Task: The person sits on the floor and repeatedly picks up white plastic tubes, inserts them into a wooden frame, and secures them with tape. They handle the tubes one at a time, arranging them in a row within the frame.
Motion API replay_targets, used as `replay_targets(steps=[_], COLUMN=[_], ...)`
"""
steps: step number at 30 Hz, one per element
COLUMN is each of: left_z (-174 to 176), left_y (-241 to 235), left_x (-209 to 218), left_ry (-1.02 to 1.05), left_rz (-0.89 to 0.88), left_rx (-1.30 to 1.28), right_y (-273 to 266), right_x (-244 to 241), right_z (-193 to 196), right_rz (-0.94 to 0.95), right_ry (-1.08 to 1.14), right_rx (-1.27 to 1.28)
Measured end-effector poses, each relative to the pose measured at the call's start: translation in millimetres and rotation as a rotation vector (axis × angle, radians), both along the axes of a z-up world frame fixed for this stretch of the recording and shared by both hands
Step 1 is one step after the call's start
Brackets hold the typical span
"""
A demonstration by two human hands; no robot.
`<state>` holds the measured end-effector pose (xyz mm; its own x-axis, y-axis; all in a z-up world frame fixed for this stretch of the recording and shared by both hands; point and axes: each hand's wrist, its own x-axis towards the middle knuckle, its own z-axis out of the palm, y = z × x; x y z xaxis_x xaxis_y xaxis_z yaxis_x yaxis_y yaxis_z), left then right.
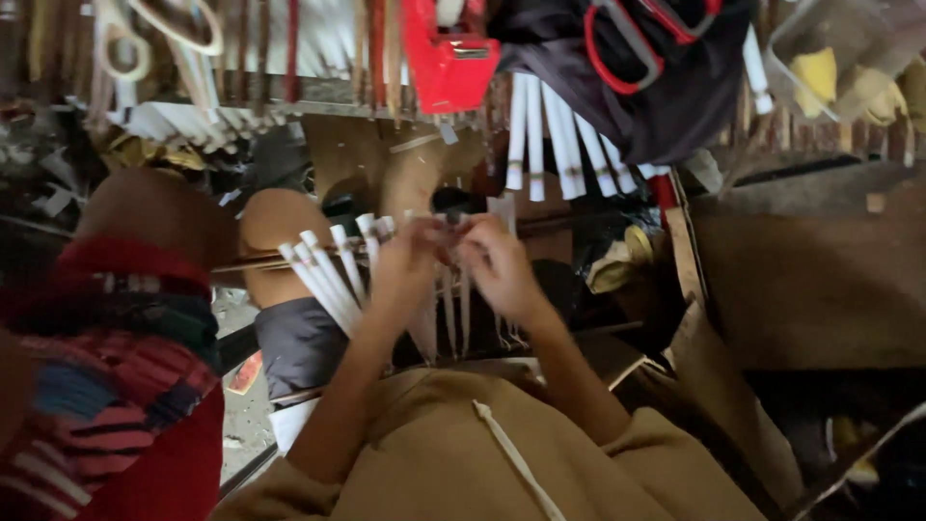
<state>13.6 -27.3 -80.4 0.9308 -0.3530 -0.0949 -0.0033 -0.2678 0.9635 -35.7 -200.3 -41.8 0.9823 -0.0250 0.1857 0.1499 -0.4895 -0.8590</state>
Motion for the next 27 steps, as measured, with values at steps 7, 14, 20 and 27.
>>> replay_targets(steps=[7, 14, 20, 27], left_z=[-27.4, -97.9, -129.8, -8.3], left_y=[-97.5, -111.2, -106.4, -87.7], left_x=[-38.1, -37.7, -38.8, -40.1], left_ry=[-0.414, -0.513, -0.717, -0.229], left_rz=[-0.282, -0.051, 0.159, 0.076], left_rx=[0.83, 0.388, 0.297, -0.08], right_y=[-109.0, -118.6, -87.7, -85.8], right_x=[-16.0, -15.5, -6.1, -4.1], right_z=[-23.7, -16.7, -40.8, -35.4], right_rz=[-0.173, -0.339, -0.314, -0.108], right_ry=[-0.014, 0.052, 0.026, -0.045], right_rx=[-0.166, -0.178, -0.042, 0.079])
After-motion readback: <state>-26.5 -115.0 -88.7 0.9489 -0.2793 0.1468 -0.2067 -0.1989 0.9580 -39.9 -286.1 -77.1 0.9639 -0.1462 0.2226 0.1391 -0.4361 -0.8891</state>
